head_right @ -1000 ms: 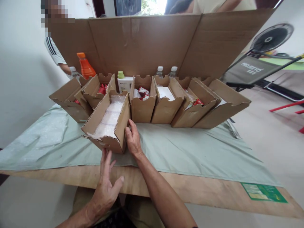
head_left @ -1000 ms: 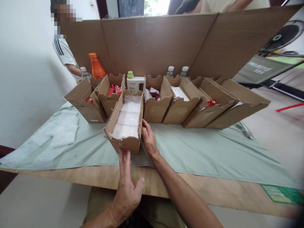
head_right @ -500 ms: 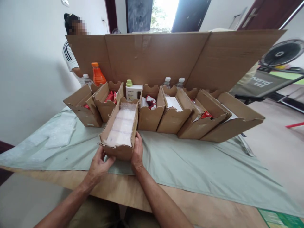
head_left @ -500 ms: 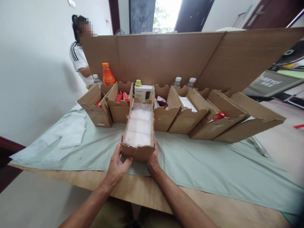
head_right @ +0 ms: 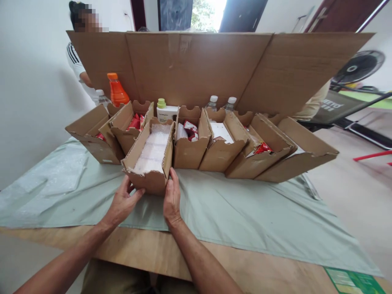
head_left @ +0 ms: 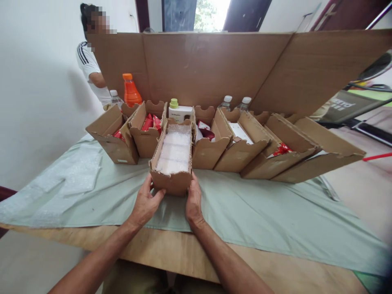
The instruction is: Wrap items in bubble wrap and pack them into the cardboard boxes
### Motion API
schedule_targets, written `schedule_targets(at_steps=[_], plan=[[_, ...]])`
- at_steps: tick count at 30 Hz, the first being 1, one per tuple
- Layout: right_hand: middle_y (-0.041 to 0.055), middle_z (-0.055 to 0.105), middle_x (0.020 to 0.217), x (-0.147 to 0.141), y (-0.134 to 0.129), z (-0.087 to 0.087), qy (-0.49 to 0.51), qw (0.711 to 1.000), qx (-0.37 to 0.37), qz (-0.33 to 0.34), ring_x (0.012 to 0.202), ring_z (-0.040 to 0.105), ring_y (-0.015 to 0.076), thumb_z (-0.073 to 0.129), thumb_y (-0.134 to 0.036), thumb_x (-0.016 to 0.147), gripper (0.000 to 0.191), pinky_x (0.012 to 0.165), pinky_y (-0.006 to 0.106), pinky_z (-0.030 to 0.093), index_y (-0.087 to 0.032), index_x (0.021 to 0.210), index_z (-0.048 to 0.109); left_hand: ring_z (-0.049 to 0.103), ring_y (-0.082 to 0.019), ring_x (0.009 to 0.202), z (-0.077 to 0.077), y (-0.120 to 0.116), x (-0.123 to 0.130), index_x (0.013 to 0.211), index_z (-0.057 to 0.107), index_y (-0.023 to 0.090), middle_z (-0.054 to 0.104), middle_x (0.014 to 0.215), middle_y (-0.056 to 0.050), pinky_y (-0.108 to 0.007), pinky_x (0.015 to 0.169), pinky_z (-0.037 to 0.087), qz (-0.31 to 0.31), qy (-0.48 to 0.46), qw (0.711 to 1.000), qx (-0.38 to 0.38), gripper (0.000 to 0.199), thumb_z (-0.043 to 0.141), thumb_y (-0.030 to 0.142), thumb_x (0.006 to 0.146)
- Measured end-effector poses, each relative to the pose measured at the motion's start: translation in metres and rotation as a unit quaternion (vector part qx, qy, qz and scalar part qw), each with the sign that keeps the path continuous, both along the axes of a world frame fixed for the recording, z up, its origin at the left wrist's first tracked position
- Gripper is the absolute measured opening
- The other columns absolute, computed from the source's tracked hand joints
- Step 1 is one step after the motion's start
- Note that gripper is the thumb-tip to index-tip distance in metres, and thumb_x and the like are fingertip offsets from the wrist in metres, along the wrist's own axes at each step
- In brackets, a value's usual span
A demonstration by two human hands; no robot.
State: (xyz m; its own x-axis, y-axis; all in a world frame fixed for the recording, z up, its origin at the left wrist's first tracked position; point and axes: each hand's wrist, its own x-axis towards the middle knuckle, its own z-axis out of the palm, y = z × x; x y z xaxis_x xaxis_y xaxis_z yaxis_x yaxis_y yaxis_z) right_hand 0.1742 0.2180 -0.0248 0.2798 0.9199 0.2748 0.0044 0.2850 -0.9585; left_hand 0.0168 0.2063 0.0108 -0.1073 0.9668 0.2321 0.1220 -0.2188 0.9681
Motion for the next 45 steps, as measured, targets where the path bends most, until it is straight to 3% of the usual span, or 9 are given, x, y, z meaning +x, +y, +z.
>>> schedule_targets(at_steps=[6,13,21,25,31,45], plan=[[0.0126,0.061,0.149,0.000,-0.001,0.008,0.002,1.000,-0.016,-0.022,0.141,0.055,0.0257,0.046,-0.057,0.102,0.053,0.124,0.051,0.037,-0.021,0.137,0.062,0.070,-0.024,0.101,0.003,0.058,0.006,0.124,0.065,0.018,0.073,0.114,-0.009,-0.036,0.086,0.060,0.068,0.116,0.991,0.008,0.049,0.068,0.034,0.077],[0.0123,0.066,0.137,0.010,0.005,0.010,-0.028,0.996,-0.058,-0.061,0.131,0.059,0.0251,0.048,-0.050,0.098,0.044,0.118,0.047,0.042,-0.021,0.125,0.065,0.066,-0.024,0.083,-0.012,0.104,0.014,0.098,0.072,0.017,0.070,0.089,-0.007,-0.041,0.086,0.055,0.129,0.184,0.974,-0.022,0.028,0.069,0.038,0.078],[0.0108,0.073,0.125,0.015,0.010,0.009,-0.071,0.995,-0.067,-0.017,0.120,0.065,0.0248,0.050,-0.048,0.095,0.041,0.109,0.042,0.048,-0.020,0.116,0.071,0.064,-0.022,0.072,-0.024,0.104,0.015,0.106,0.069,0.017,0.065,0.073,-0.001,-0.036,0.079,0.052,0.121,0.175,0.977,-0.029,0.032,0.064,0.035,0.081],[0.0083,0.078,0.117,0.015,0.010,0.011,-0.114,0.991,-0.060,0.024,0.114,0.068,0.0269,0.056,-0.049,0.093,0.038,0.106,0.044,0.049,-0.023,0.112,0.075,0.070,-0.021,0.084,-0.027,0.094,0.018,0.126,0.058,0.015,0.072,0.088,-0.005,-0.035,0.084,0.054,0.123,0.131,0.984,-0.006,0.042,0.057,0.030,0.086],[0.0086,0.076,0.126,0.015,0.011,0.009,-0.165,0.984,-0.060,0.038,0.120,0.066,0.0295,0.061,-0.048,0.090,0.039,0.113,0.052,0.044,-0.024,0.117,0.075,0.072,-0.024,0.100,-0.030,0.085,0.023,0.108,0.063,0.018,0.075,0.107,-0.011,-0.036,0.088,0.057,0.054,0.117,0.991,0.022,0.028,0.060,0.022,0.081],[0.0125,0.078,0.121,0.021,0.015,0.008,-0.213,0.975,-0.047,0.032,0.112,0.071,0.0284,0.056,-0.051,0.093,0.044,0.101,0.045,0.055,-0.019,0.116,0.075,0.066,-0.033,0.125,-0.038,0.101,0.017,0.133,0.062,0.013,0.070,0.133,-0.019,-0.050,0.108,0.053,-0.062,0.190,0.980,0.007,0.056,0.066,0.019,0.078]])
